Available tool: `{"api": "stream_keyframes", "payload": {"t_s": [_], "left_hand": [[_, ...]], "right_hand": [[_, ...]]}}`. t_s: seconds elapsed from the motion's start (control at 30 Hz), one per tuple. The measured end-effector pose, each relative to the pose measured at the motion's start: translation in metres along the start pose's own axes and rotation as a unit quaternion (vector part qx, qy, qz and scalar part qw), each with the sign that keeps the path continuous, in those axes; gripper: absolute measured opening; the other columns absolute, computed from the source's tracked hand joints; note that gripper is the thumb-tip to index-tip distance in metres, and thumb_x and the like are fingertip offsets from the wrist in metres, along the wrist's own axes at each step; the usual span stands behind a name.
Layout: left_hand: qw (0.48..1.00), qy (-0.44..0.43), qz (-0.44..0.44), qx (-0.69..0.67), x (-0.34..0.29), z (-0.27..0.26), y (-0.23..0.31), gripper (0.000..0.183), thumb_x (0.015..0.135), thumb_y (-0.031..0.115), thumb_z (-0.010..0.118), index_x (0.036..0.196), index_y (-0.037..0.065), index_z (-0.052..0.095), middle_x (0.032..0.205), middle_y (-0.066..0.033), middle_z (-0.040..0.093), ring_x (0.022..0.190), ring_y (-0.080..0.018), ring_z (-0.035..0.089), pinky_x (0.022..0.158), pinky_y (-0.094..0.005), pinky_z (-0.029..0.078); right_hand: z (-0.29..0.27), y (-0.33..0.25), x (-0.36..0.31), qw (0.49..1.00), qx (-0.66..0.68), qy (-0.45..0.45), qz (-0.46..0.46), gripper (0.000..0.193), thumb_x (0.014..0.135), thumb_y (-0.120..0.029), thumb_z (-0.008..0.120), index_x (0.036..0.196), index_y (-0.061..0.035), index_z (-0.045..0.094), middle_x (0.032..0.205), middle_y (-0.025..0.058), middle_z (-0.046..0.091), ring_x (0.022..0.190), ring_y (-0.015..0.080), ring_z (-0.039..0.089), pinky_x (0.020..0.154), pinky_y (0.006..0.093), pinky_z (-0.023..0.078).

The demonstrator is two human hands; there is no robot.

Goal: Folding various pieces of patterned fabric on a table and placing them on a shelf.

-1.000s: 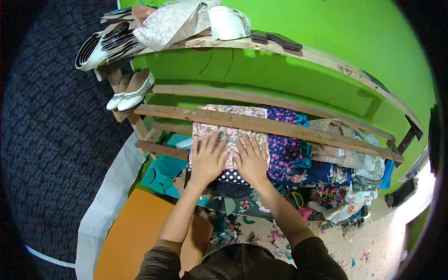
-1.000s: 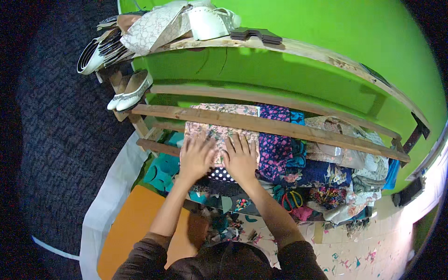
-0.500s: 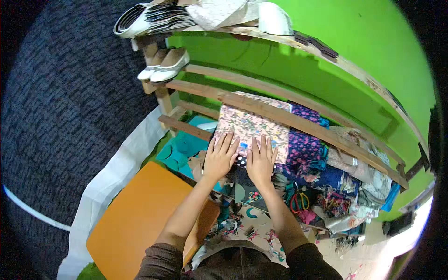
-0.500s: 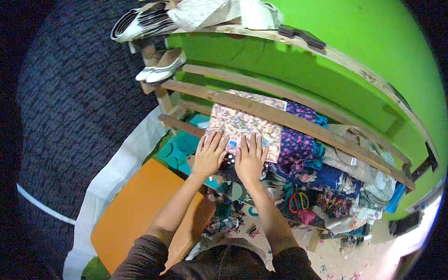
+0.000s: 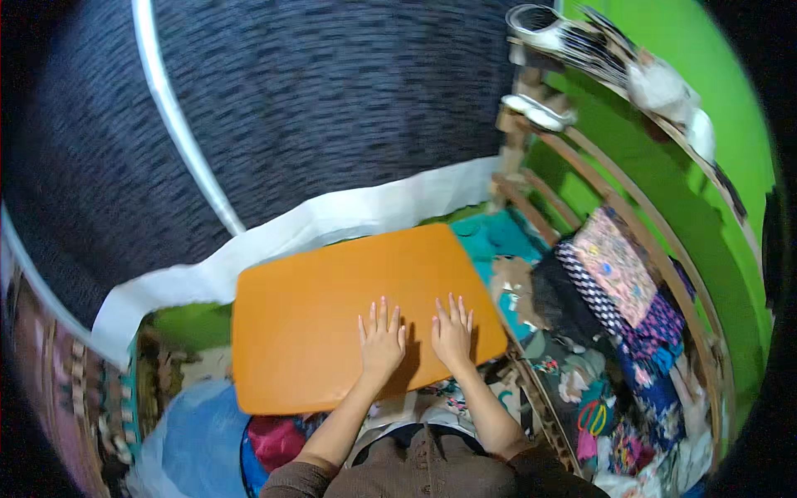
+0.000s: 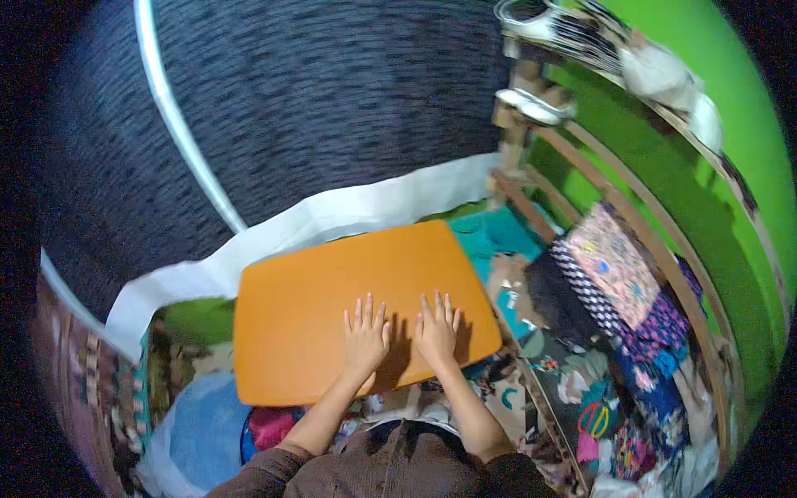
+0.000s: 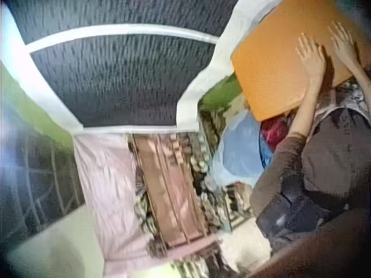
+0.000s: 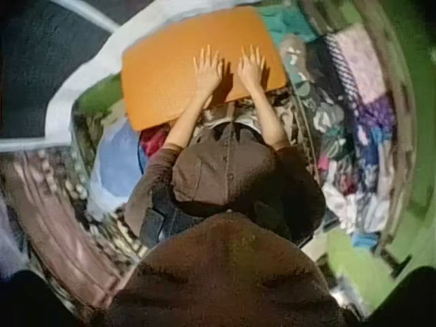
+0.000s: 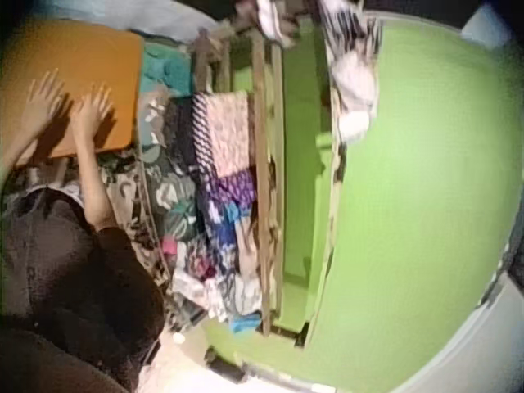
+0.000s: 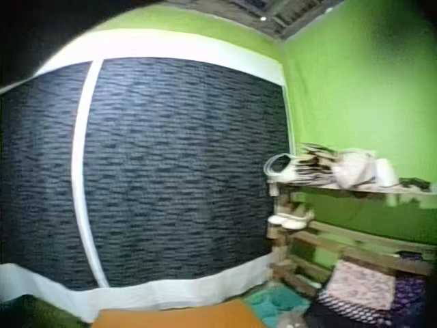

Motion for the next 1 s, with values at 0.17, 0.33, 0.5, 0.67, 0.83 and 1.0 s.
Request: {"api": "stream_keyframes", "payload": {"t_s": [0.17,0.33,0.5,0.67,0.83,1.0], "left_hand": [[0.984,-0.009,-0.166,0.057,-0.106,-0.048,-0.087,0.045,0.087,0.031,0.044,0.126,0.011,0.046,0.139,-0.0152,0.030,0.128,-0.0314,0.028,0.104,-0.0522,0.016],[0.938,0.007,-0.315,0.144,-0.222,-0.084,-0.152,0.046,0.085,0.032,0.046,0.125,0.008,0.047,0.138,-0.0159,0.032,0.128,-0.0307,0.029,0.103,-0.0517,0.018],[0.891,0.020,-0.428,0.153,-0.308,-0.122,-0.161,0.051,0.083,0.033,0.050,0.127,0.008,0.044,0.138,-0.0154,0.031,0.126,-0.0312,0.030,0.101,-0.0521,0.021],[0.837,0.030,-0.522,0.165,-0.361,-0.123,-0.160,0.051,0.082,0.033,0.050,0.127,0.008,0.044,0.138,-0.0160,0.031,0.126,-0.0310,0.030,0.101,-0.0525,0.021],[0.800,0.043,-0.578,0.153,-0.378,-0.134,-0.165,0.052,0.082,0.033,0.051,0.127,0.008,0.043,0.138,-0.0164,0.031,0.126,-0.0313,0.031,0.101,-0.0518,0.021],[0.774,0.024,-0.613,0.158,-0.393,-0.125,-0.178,0.056,0.079,0.033,0.055,0.128,0.007,0.042,0.137,-0.0178,0.031,0.125,-0.0335,0.032,0.100,-0.0520,0.024]], "right_hand": [[0.058,-0.100,-0.046,0.984,0.061,-0.124,-0.109,0.042,0.085,-0.022,0.044,0.125,-0.0090,0.046,0.132,0.0189,0.038,0.128,0.0341,0.027,0.104,0.0529,0.016],[0.105,-0.196,-0.106,0.943,0.120,-0.222,-0.218,0.043,0.085,-0.022,0.045,0.126,-0.0088,0.045,0.133,0.0191,0.037,0.127,0.0343,0.029,0.103,0.0524,0.018],[0.127,-0.272,-0.167,0.865,0.160,-0.294,-0.374,0.041,0.085,-0.022,0.046,0.123,-0.0084,0.046,0.128,0.0191,0.041,0.122,0.0349,0.035,0.101,0.0532,0.021],[0.130,-0.326,-0.205,0.776,0.202,-0.349,-0.486,0.038,0.084,-0.021,0.047,0.120,-0.0062,0.048,0.126,0.0190,0.043,0.119,0.0333,0.039,0.099,0.0526,0.026],[0.146,-0.348,-0.220,0.705,0.272,-0.389,-0.527,0.031,0.081,-0.014,0.049,0.111,-0.0039,0.051,0.108,0.0175,0.055,0.095,0.0347,0.054,0.082,0.0406,0.044],[0.175,-0.354,-0.234,0.666,0.225,-0.454,-0.547,0.031,0.079,-0.013,0.050,0.109,-0.0047,0.053,0.099,0.0179,0.058,0.087,0.0347,0.057,0.074,0.0429,0.047]]}}
Point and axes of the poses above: each hand's wrist, its own x-axis towards the middle knuckle, its own z-axis out of the palm, y = z × x, the point moved 1 cm from there along x, towards the middle knuckle
